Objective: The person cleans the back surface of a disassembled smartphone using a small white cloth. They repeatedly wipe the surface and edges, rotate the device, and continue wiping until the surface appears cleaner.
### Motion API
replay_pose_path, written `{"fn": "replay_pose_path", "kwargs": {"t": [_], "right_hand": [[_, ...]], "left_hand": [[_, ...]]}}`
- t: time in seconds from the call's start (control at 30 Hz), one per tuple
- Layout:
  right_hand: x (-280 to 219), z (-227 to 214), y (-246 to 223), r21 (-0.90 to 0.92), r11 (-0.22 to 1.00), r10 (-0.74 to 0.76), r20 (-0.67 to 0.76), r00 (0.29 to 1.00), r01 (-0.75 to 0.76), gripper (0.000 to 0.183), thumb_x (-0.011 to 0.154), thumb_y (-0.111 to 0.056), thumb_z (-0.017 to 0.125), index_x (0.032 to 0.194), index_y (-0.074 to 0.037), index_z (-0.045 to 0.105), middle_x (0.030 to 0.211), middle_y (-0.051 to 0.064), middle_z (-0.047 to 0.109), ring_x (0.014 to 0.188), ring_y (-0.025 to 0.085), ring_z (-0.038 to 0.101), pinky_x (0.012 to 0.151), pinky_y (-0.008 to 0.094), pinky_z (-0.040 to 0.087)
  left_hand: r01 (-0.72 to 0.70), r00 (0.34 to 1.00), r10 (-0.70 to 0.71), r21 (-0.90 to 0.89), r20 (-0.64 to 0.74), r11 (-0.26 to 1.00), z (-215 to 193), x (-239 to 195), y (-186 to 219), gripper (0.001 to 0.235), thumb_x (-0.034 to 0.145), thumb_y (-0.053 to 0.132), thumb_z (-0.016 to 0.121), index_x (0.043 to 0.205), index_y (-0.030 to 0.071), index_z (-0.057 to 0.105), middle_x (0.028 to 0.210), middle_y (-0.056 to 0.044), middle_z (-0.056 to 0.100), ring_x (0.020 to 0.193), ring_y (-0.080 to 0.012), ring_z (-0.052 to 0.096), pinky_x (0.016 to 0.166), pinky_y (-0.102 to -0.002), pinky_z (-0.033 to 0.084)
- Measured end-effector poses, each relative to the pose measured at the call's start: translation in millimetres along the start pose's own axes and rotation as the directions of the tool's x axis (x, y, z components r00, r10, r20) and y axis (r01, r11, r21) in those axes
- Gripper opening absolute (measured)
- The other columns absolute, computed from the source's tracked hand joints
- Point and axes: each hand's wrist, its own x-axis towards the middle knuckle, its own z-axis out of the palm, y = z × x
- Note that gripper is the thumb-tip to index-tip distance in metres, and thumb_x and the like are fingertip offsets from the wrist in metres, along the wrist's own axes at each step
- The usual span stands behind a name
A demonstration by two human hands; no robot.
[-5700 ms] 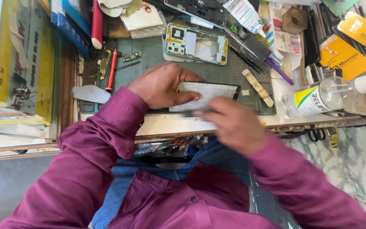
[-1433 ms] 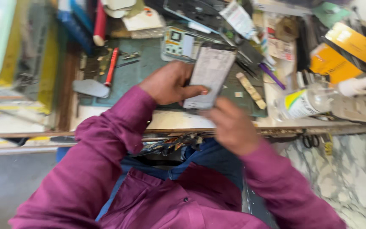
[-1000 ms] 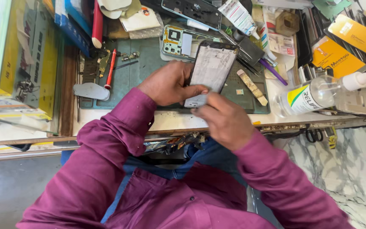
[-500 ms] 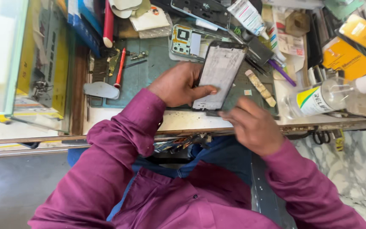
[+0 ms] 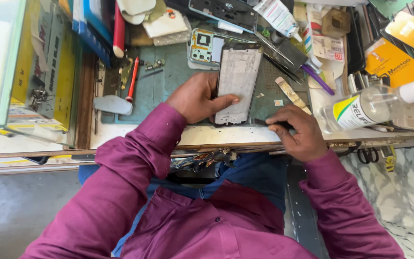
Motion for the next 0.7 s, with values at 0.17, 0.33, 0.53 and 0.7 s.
{"fn": "replay_pose_path", "kwargs": {"t": [0.17, 0.33, 0.53, 0.7], "right_hand": [[4, -1, -5, 0.006, 1.000, 0.006, -0.020, 1.000, -0.006, 0.016, 0.090, -0.002, 0.075, 0.104, -0.003, 0.068, 0.095, 0.012, 0.068, 0.082, 0.024, 0.067, 0.073, 0.033, 0.052], [-6, 0, -38, -0.059, 0.998, -0.022, -0.124, 0.992, 0.015, 0.028, 0.091, -0.003, 0.074, 0.119, -0.003, 0.069, 0.101, 0.014, 0.068, 0.088, 0.028, 0.067, 0.076, 0.035, 0.053], [-41, 13, -56, -0.139, 0.972, 0.160, -0.195, 0.968, -0.189, 0.027, 0.087, -0.005, 0.074, 0.114, -0.009, 0.074, 0.098, 0.012, 0.068, 0.087, 0.028, 0.070, 0.076, 0.035, 0.055], [-63, 32, -55, -0.289, 0.950, 0.054, -0.230, 0.972, -0.121, 0.053, 0.082, 0.003, 0.056, 0.134, -0.008, 0.064, 0.128, 0.017, 0.065, 0.124, 0.038, 0.058, 0.107, 0.048, 0.043]], "left_hand": [[-0.042, 0.998, 0.043, 0.030, -0.046, 0.999, 9, -1, 4, 0.027, 0.092, 0.024, 0.077, 0.099, -0.002, 0.072, 0.074, -0.006, 0.075, 0.055, -0.0092, 0.067, 0.049, -0.027, 0.056], [-0.023, 1.000, 0.023, -0.087, -0.004, 0.996, 5, 1, 5, 0.027, 0.092, 0.022, 0.077, 0.100, -0.003, 0.073, 0.078, -0.007, 0.076, 0.058, -0.0096, 0.069, 0.050, -0.027, 0.058], [-0.065, 0.996, 0.071, -0.117, 0.051, 0.991, -6, 12, -2, 0.027, 0.093, 0.021, 0.076, 0.101, -0.004, 0.074, 0.080, -0.008, 0.077, 0.061, -0.0101, 0.070, 0.050, -0.026, 0.059], [-0.101, 0.992, 0.108, -0.096, 0.070, 0.990, -15, 17, -6, 0.027, 0.094, 0.022, 0.076, 0.100, -0.004, 0.075, 0.080, -0.009, 0.076, 0.060, -0.0108, 0.071, 0.048, -0.027, 0.060]]}}
